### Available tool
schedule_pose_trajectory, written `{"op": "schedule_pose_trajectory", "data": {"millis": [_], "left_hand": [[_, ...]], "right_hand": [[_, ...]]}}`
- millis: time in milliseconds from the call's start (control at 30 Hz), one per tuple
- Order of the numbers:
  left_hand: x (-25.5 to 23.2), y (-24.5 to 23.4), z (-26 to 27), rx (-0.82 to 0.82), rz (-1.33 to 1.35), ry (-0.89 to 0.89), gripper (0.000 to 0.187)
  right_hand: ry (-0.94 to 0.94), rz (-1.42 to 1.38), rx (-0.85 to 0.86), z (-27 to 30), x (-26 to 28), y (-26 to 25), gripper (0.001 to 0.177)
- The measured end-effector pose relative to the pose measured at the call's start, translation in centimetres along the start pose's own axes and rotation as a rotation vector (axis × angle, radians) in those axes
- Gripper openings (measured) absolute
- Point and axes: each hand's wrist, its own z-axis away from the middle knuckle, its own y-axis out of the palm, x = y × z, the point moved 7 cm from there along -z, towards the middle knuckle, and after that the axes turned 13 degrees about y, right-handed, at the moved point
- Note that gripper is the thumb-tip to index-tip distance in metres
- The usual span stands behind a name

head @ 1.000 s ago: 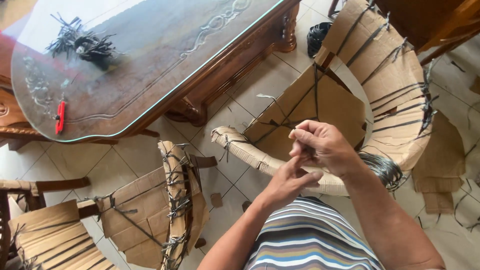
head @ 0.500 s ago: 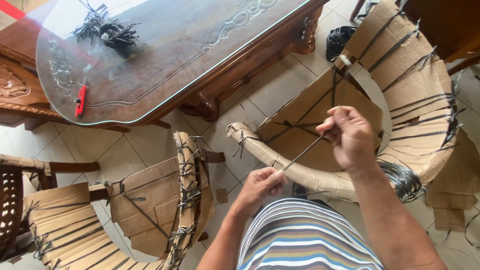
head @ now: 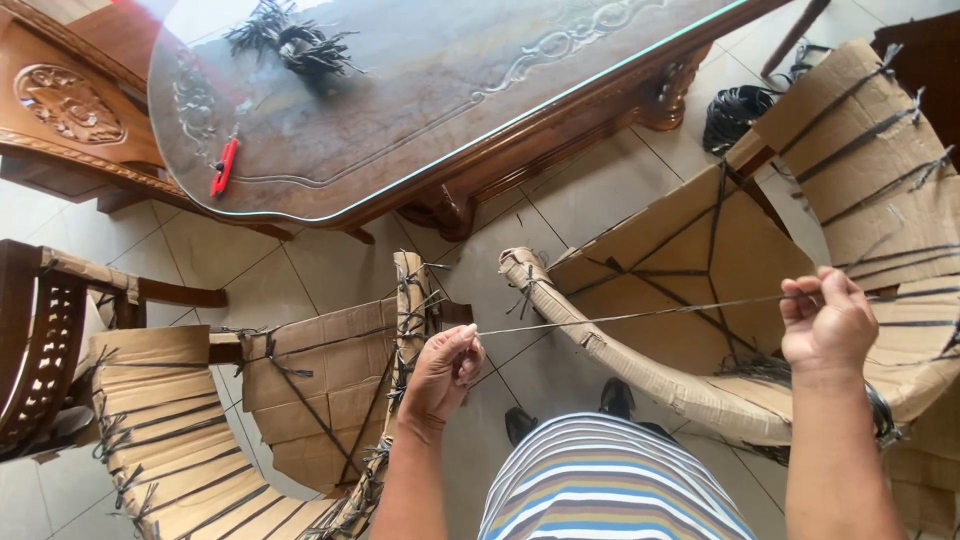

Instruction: Wrapping cardboard around wooden chair frames and securing it with wire

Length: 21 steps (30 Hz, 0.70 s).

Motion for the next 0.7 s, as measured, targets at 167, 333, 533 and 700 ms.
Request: {"op": "schedule_pose_trajectory", "data": {"millis": [167, 333, 533, 700], "left_hand": [[-2.3, -1.8, -0.1, -0.026, 0.105, 0.107, 0.015], [-4.5, -2.1, 0.1, -0.055, 0.093, 0.191, 0.018], [-4.1, -1.2, 1.0, -0.119, -0.506, 0.029, 0.012], [1.5, 3.2, 1.4, 0.191, -0.965, -0.072, 0.009]], "right_hand": [[0.031, -0.081, -0.095, -2.0, -1.6, -3.0, 0.011], [0.086, -0.108, -0.200, -4.8, -4.7, -6.5, 0.019], [-0.011, 0.406, -0.432, -0.1, -4.8, -4.3, 0.058], [-0.481, 0.785, 0.056, 10.1, -4.7, 9.3, 0.063]]}}
